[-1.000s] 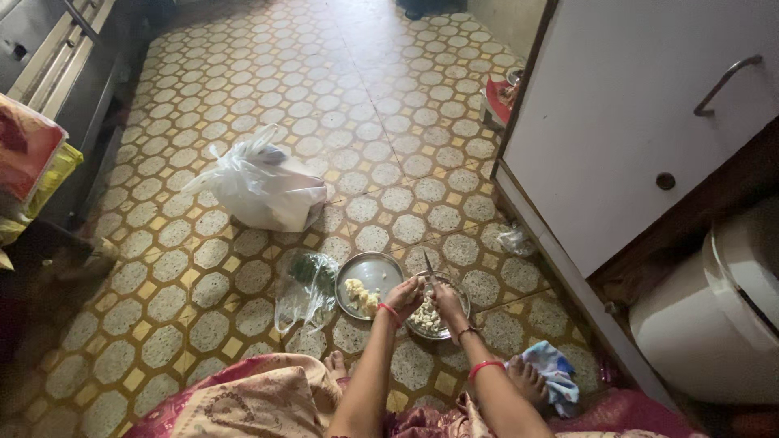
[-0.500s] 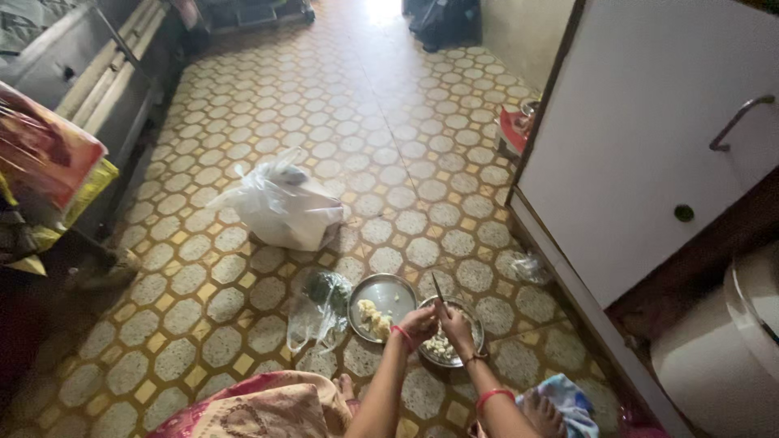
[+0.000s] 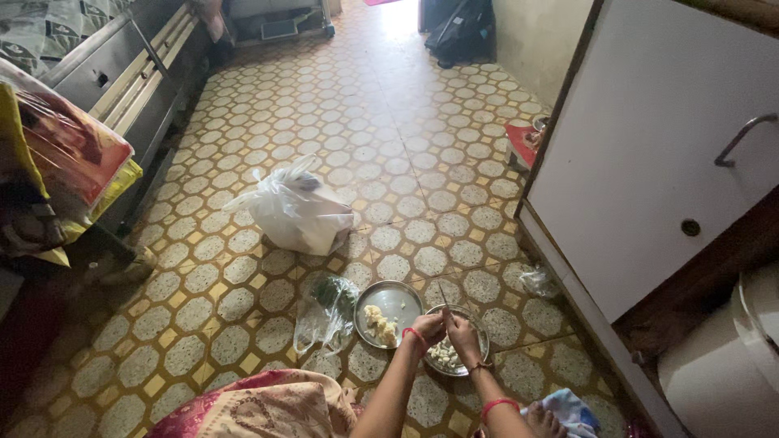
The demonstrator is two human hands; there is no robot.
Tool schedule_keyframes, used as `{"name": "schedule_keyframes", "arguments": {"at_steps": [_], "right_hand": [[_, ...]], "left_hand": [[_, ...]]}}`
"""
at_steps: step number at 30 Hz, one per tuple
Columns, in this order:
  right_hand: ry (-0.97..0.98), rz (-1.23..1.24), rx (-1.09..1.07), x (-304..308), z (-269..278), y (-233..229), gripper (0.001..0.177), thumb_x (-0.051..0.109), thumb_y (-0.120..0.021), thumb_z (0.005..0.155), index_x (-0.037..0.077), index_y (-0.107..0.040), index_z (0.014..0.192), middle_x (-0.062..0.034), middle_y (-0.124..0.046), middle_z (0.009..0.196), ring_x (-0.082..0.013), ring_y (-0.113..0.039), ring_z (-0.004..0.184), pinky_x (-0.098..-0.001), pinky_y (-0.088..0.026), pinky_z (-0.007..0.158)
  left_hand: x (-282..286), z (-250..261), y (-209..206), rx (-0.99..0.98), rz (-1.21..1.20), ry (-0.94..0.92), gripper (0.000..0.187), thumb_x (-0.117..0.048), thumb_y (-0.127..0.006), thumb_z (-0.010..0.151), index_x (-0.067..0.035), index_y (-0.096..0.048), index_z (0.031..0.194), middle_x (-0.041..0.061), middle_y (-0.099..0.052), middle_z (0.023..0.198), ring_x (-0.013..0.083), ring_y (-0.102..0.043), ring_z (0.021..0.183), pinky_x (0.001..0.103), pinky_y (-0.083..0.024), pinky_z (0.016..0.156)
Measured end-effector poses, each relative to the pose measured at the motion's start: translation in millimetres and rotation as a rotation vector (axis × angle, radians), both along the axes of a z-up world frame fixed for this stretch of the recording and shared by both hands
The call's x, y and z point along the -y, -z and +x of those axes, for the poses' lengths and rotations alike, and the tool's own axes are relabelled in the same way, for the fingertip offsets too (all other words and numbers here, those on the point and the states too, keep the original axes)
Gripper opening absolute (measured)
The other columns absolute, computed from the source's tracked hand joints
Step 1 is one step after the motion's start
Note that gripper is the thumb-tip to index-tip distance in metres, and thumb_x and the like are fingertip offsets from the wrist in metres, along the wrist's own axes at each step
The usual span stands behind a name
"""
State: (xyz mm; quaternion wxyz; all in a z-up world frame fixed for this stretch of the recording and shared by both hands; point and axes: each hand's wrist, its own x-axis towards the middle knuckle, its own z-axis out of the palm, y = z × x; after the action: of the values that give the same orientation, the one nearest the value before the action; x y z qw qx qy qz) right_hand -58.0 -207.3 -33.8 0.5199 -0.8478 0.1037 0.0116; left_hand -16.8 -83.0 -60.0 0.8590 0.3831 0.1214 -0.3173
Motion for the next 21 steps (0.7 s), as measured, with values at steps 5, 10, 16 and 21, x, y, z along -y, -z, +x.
{"name": "schedule_keyframes", "arguments": {"at_steps": [5, 10, 16, 21], "right_hand": [[0.03, -0.151, 0.004, 4, 0, 2, 0.08, 0.075, -0.036, 0.095, 0.005, -0.074, 0.086, -0.019, -0.073, 0.084, -0.0406, -0.071, 0.085, -0.0473, -0.053, 0.074], [0.041, -0.106, -0.101, 7, 1, 9, 0.078, 0.075, -0.042, 0.094, 0.004, -0.072, 0.083, -0.0208, -0.071, 0.076, -0.037, -0.072, 0.076, -0.0473, -0.052, 0.069], [0.031, 0.08, -0.109, 14, 1, 25, 0.073, 0.068, -0.047, 0.099, 0.002, -0.071, 0.08, -0.0166, -0.066, 0.068, -0.0286, -0.064, 0.065, -0.0432, -0.048, 0.062], [-0.107, -0.465, 0.583, 16, 7, 39, 0.054, 0.047, -0.039, 0.113, 0.006, -0.074, 0.109, -0.0108, -0.067, 0.076, -0.0286, -0.061, 0.067, -0.044, -0.045, 0.061]], "left_hand": [[9, 7, 15, -0.004, 0.179, -0.078, 0.028, -0.027, -0.084, 0.089, -0.005, -0.074, 0.104, 0.001, -0.068, 0.078, 0.0124, -0.061, 0.062, 0.027, -0.053, 0.057], [10, 8, 16, 0.108, 0.329, -0.105, 0.035, -0.031, -0.078, 0.092, -0.005, -0.069, 0.114, 0.001, -0.067, 0.077, 0.0121, -0.062, 0.061, 0.027, -0.054, 0.056], [-7, 0, 11, 0.116, 0.197, -0.182, 0.021, -0.024, -0.074, 0.097, -0.007, -0.069, 0.109, -0.001, -0.063, 0.076, 0.0089, -0.057, 0.059, 0.025, -0.046, 0.051], [-13, -7, 1, -0.012, 0.04, -0.1, 0.017, -0.025, -0.07, 0.097, -0.009, -0.067, 0.103, -0.001, -0.069, 0.085, 0.0137, -0.065, 0.073, 0.031, -0.058, 0.07]]}}
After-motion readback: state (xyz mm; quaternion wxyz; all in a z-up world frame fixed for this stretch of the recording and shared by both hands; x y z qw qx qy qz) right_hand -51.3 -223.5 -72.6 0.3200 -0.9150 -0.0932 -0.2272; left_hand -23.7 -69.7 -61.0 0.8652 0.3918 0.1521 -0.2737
